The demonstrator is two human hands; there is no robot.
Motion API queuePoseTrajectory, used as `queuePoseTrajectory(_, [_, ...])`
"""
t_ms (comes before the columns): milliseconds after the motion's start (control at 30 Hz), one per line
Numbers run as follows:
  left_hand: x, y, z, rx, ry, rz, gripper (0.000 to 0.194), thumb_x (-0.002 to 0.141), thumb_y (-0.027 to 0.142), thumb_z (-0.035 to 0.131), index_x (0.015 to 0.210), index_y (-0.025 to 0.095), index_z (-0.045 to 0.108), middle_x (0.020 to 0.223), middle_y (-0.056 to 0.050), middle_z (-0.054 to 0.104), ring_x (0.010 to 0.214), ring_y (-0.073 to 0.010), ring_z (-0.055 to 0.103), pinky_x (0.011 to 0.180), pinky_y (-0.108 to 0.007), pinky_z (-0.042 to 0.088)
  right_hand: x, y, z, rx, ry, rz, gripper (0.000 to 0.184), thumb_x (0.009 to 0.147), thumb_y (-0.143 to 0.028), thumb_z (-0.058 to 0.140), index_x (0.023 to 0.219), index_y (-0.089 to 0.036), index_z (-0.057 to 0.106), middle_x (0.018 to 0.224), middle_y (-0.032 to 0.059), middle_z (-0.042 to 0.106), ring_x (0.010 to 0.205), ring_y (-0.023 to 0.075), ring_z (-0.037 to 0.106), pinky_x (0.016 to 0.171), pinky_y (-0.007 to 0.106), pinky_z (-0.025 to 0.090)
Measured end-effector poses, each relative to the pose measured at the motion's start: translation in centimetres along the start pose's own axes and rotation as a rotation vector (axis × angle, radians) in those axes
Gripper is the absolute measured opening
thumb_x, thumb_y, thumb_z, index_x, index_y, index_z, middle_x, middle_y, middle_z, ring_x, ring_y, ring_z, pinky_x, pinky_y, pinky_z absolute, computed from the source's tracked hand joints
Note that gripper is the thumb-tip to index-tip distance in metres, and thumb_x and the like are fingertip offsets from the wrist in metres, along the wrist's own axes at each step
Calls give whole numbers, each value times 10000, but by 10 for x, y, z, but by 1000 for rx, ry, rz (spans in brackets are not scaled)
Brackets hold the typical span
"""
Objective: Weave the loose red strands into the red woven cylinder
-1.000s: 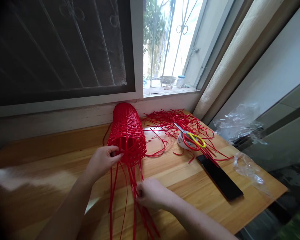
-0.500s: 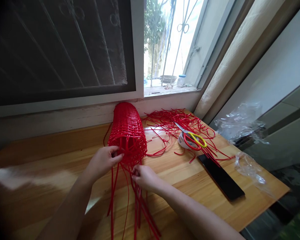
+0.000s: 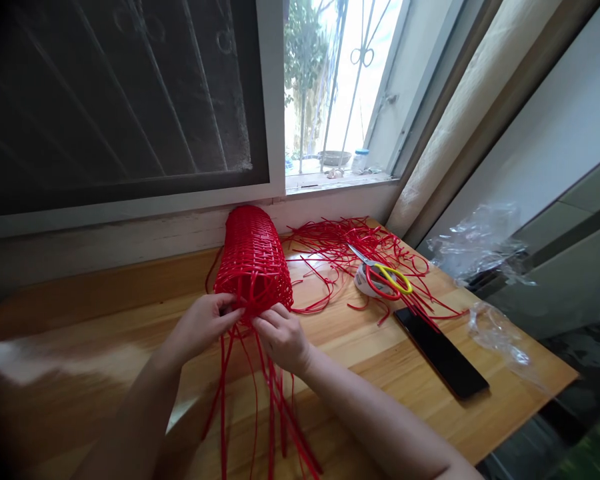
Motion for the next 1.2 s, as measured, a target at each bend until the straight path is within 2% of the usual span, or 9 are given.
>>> queuePoseTrajectory(200, [1,-2,0,-76,-5,1,241,743,306,519,751,145,698,658,-17,671,601,-159,566,543,-223,383,3,-2,5,58,56,-35,189,836,-101,496,1006,-169,540,894,68,646,831,175,550,759,315,486])
queuePoseTrajectory(400, [-4,3,-4,26,13,-11,216,761,291,502,743,170,680,575,8,610,546,-141,528,520,-227,364,-1,7,1,-63,10,38,112,845,-143,481,784,-193,562,721,44,591,697,168,493,658,296,443])
queuePoseTrajectory(667, [-13,14,-17,78,161,108,194,754,216,521,872,172,669,906,-55,592,777,-156,571,683,-259,448,-15,8,9,-62,-331,-11,109,767,-123,491,709,-190,555,707,33,587,665,148,513,596,251,375])
queuePoseTrajectory(800, [-11,10,-17,4,162,159,185,751,202,537,886,186,662,912,-53,626,868,-175,572,785,-302,456,-16,3,18,-43,-411,172,149,742,-103,485,846,-177,562,781,49,632,670,152,542,598,252,366])
queuePoseTrajectory(933, [-11,11,-15,-10,150,158,138,741,181,536,842,188,629,836,-33,624,799,-164,567,731,-296,458,-14,6,14,72,-432,554,183,710,-75,499,862,-170,534,722,16,617,624,125,526,579,226,357])
queuePoseTrajectory(1000, [-11,11,-14,-53,156,151,138,742,176,539,873,190,581,845,-23,609,780,-149,562,711,-278,456,-13,7,9,294,-606,668,137,710,-111,549,829,-176,528,673,-19,588,585,99,504,534,197,348])
queuePoseTrajectory(1100, [-9,6,-13,-168,162,134,156,760,187,541,913,195,513,877,-18,597,796,-136,568,700,-256,453,-24,4,-1,870,-1196,751,192,712,-310,649,778,-174,531,624,-40,580,516,84,519,481,176,376])
queuePoseTrajectory(1133, [-8,4,-12,-205,166,128,162,765,195,543,922,196,505,885,-20,597,807,-138,574,693,-252,453,-29,5,-7,1046,-1303,805,228,750,-384,611,778,-173,527,619,-37,584,496,84,528,481,184,400])
queuePoseTrajectory(1200, [-7,1,-11,-254,177,114,189,771,211,551,953,199,502,901,-28,607,831,-147,589,673,-248,449,-38,10,-17,1198,-1352,883,320,755,-482,594,752,-168,535,574,-40,569,444,81,513,468,198,420])
Point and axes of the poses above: each hand's wrist, its own x-axis towards the middle knuckle, its own z-axis out of the palm, y = z × x, the point moved 3 cm from there along x, towards the middle knuckle
